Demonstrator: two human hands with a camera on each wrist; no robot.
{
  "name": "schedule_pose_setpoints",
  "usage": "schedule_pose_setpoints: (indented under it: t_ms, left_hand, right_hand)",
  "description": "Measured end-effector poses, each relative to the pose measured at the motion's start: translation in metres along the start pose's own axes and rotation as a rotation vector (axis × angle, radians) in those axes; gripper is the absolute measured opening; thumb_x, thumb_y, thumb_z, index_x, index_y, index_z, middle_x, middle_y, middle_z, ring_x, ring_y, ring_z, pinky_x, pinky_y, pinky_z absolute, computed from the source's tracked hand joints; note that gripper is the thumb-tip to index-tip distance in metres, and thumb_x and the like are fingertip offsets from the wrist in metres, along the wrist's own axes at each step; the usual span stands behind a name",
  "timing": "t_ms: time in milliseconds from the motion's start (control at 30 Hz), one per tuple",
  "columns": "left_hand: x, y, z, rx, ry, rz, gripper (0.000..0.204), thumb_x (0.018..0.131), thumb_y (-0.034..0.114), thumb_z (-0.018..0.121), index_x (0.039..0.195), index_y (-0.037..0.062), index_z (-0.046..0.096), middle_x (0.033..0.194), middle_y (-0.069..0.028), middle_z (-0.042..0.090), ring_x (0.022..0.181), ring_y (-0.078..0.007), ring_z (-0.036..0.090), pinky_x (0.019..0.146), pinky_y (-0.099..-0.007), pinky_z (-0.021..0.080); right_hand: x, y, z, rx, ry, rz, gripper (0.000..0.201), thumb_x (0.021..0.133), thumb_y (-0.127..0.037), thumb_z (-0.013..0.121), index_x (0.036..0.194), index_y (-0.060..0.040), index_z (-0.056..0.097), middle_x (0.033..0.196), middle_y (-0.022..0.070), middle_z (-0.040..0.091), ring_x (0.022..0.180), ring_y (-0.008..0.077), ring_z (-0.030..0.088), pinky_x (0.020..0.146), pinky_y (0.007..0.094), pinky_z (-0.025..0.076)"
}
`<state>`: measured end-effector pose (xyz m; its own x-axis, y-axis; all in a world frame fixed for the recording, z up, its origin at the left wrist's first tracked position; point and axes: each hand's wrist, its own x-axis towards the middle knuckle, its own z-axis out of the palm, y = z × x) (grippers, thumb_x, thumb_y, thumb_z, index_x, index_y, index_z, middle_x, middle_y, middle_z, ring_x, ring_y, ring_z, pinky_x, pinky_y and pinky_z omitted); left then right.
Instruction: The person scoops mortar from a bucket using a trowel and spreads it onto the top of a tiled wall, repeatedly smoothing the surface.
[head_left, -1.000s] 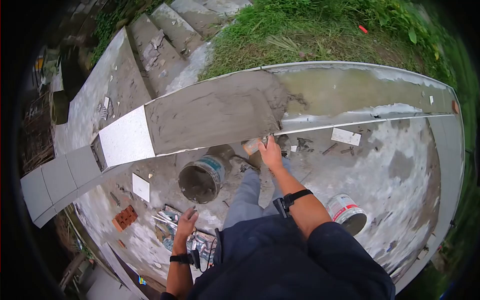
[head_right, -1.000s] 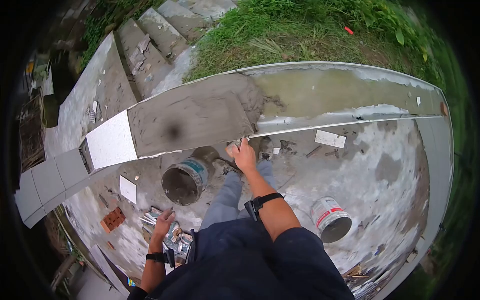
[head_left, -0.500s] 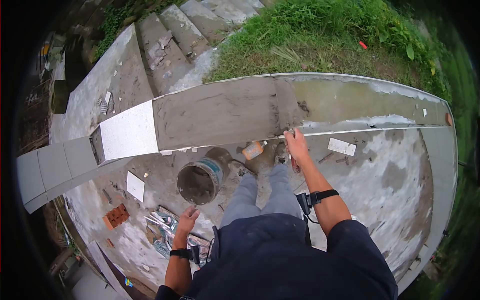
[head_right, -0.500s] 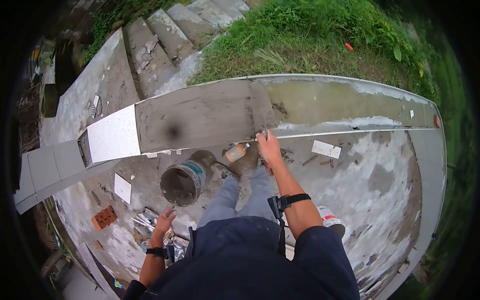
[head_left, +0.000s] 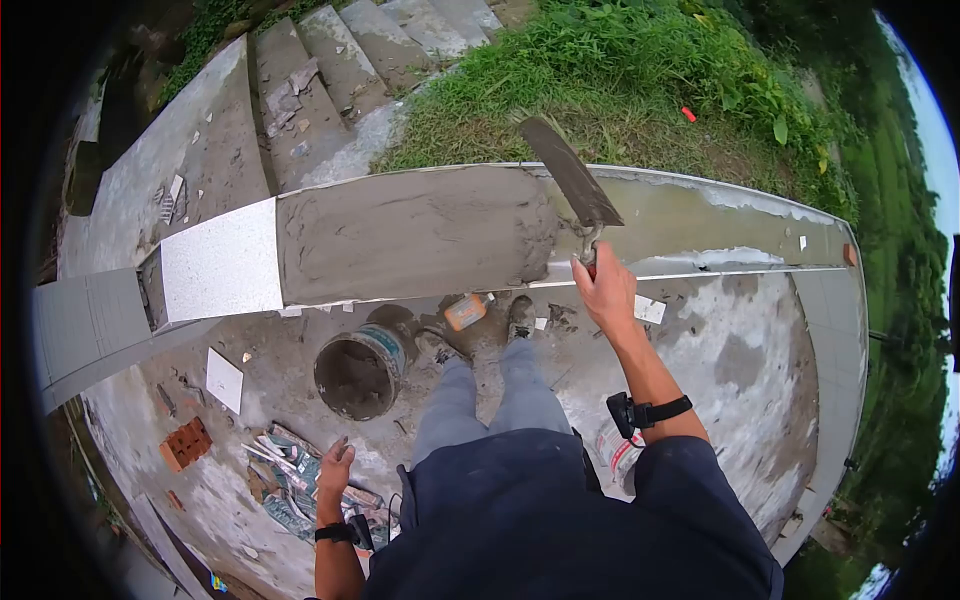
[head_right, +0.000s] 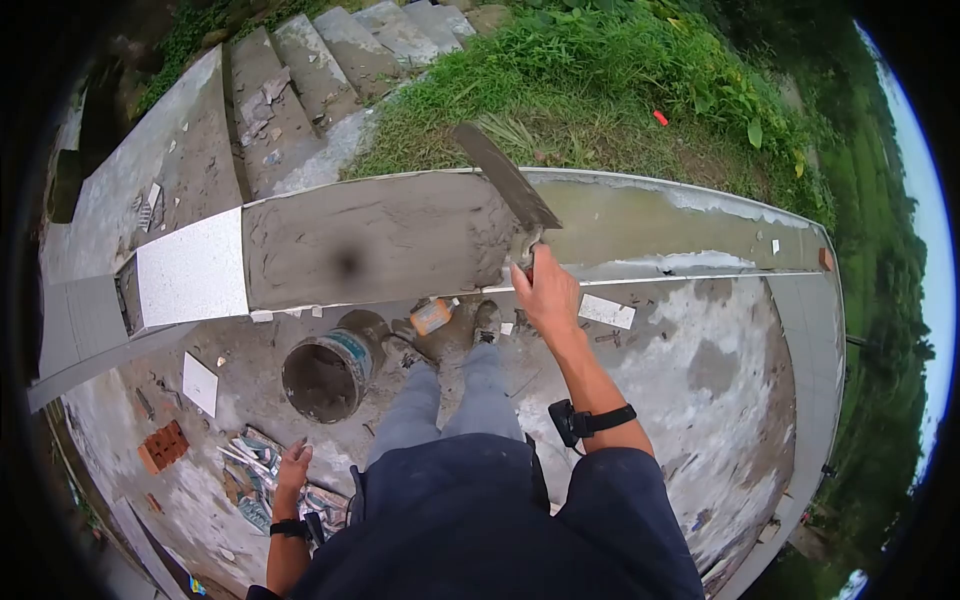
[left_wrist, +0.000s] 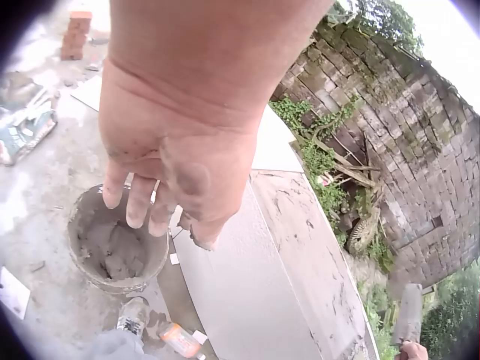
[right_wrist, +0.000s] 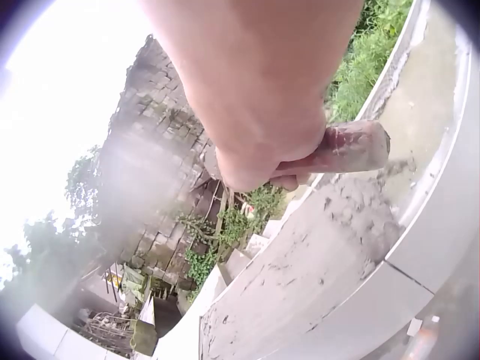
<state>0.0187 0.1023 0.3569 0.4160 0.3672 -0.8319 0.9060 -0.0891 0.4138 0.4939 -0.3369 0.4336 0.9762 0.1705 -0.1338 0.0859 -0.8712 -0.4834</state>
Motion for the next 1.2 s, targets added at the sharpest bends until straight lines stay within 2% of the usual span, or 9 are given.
schedule_pose_setpoints:
  t_ms: [167,333,400,533,700,767,900,1000,1200]
  left_hand:
    - [-0.009,-0.012,0.027,0.011,-0.015,-0.134,0.053,0.097,0.021,0.064,0.141,-0.0038,0.052,0.130,-0.0222,0.063,0.121,-0.0278,0.060,0.104,-0.0347,0.046]
    - [-0.038,0.044,0.072,0.047,0.029,-0.111,0.052,0.096,0.020,0.064,0.140,-0.0047,0.052,0.131,-0.0224,0.062,0.122,-0.0281,0.060,0.105,-0.0349,0.045]
    - [-0.046,0.047,0.081,-0.054,0.042,-0.093,0.051,0.097,0.018,0.062,0.141,-0.0059,0.051,0.132,-0.0232,0.061,0.122,-0.0282,0.060,0.105,-0.0349,0.045]
    - [-0.071,0.071,0.098,0.090,0.134,-0.079,0.050,0.096,0.017,0.063,0.139,-0.0068,0.053,0.132,-0.0232,0.062,0.119,-0.0269,0.062,0.103,-0.0343,0.047]
    - [-0.077,0.063,0.110,-0.038,0.152,-0.035,0.056,0.096,0.022,0.066,0.142,-0.0057,0.049,0.130,-0.0232,0.063,0.122,-0.0279,0.061,0.101,-0.0349,0.049]
    - [-0.106,0.116,0.104,0.149,0.162,-0.104,0.057,0.097,0.026,0.064,0.143,-0.0044,0.049,0.132,-0.0241,0.062,0.122,-0.0293,0.061,0.102,-0.0355,0.048]
    - [-0.124,0.113,0.087,0.132,0.243,-0.088,0.056,0.097,0.027,0.064,0.143,-0.0027,0.051,0.128,-0.0242,0.065,0.119,-0.0299,0.063,0.100,-0.0356,0.049]
    - [-0.122,0.101,0.078,0.206,0.247,-0.100,0.056,0.097,0.028,0.064,0.142,-0.0016,0.051,0.128,-0.0237,0.065,0.118,-0.0295,0.064,0.099,-0.0350,0.049]
    - [-0.110,0.077,0.071,0.129,0.217,-0.065,0.055,0.097,0.029,0.065,0.142,-0.0005,0.052,0.128,-0.0231,0.066,0.118,-0.0302,0.064,0.101,-0.0362,0.048]
  right_hand:
    - [0.001,0.090,-0.047,-0.054,0.099,-0.008,0.037,0.087,-0.030,0.074,0.101,-0.0022,0.053,0.074,0.0174,0.066,0.070,0.0401,0.065,0.064,0.0485,0.050]
    - [0.033,0.276,0.036,-0.334,-0.276,-0.043,0.035,0.085,-0.031,0.074,0.096,-0.0017,0.058,0.078,0.0198,0.068,0.073,0.0414,0.067,0.065,0.0497,0.052]
    - [0.050,0.288,0.029,-0.482,-0.424,-0.024,0.031,0.083,-0.026,0.071,0.097,-0.0020,0.058,0.081,0.0209,0.069,0.077,0.0411,0.068,0.069,0.0511,0.054]
    - [0.054,0.278,-0.015,-0.341,-0.348,-0.161,0.031,0.083,-0.026,0.071,0.097,-0.0019,0.058,0.082,0.0212,0.069,0.081,0.0397,0.068,0.072,0.0510,0.054]
    - [0.073,0.346,0.026,-0.435,-0.550,-0.119,0.031,0.080,-0.023,0.072,0.101,-0.0018,0.063,0.086,0.0220,0.071,0.085,0.0401,0.069,0.078,0.0506,0.055]
    - [0.085,0.321,0.002,-0.506,-0.535,-0.100,0.030,0.079,-0.020,0.072,0.102,-0.0023,0.064,0.088,0.0234,0.071,0.088,0.0411,0.069,0.079,0.0512,0.055]
    - [0.068,0.320,-0.009,-0.374,-0.279,-0.098,0.029,0.079,-0.020,0.073,0.098,-0.0016,0.061,0.086,0.0234,0.070,0.086,0.0431,0.068,0.076,0.0537,0.053]
    - [0.068,0.350,0.006,-0.439,-0.488,-0.036,0.030,0.079,-0.022,0.074,0.098,-0.0017,0.062,0.088,0.0232,0.070,0.088,0.0436,0.068,0.077,0.0531,0.053]
    - [0.046,0.341,0.012,-0.499,-0.462,0.036,0.029,0.077,-0.019,0.071,0.100,-0.0020,0.064,0.091,0.0245,0.070,0.089,0.0443,0.068,0.081,0.0514,0.055]
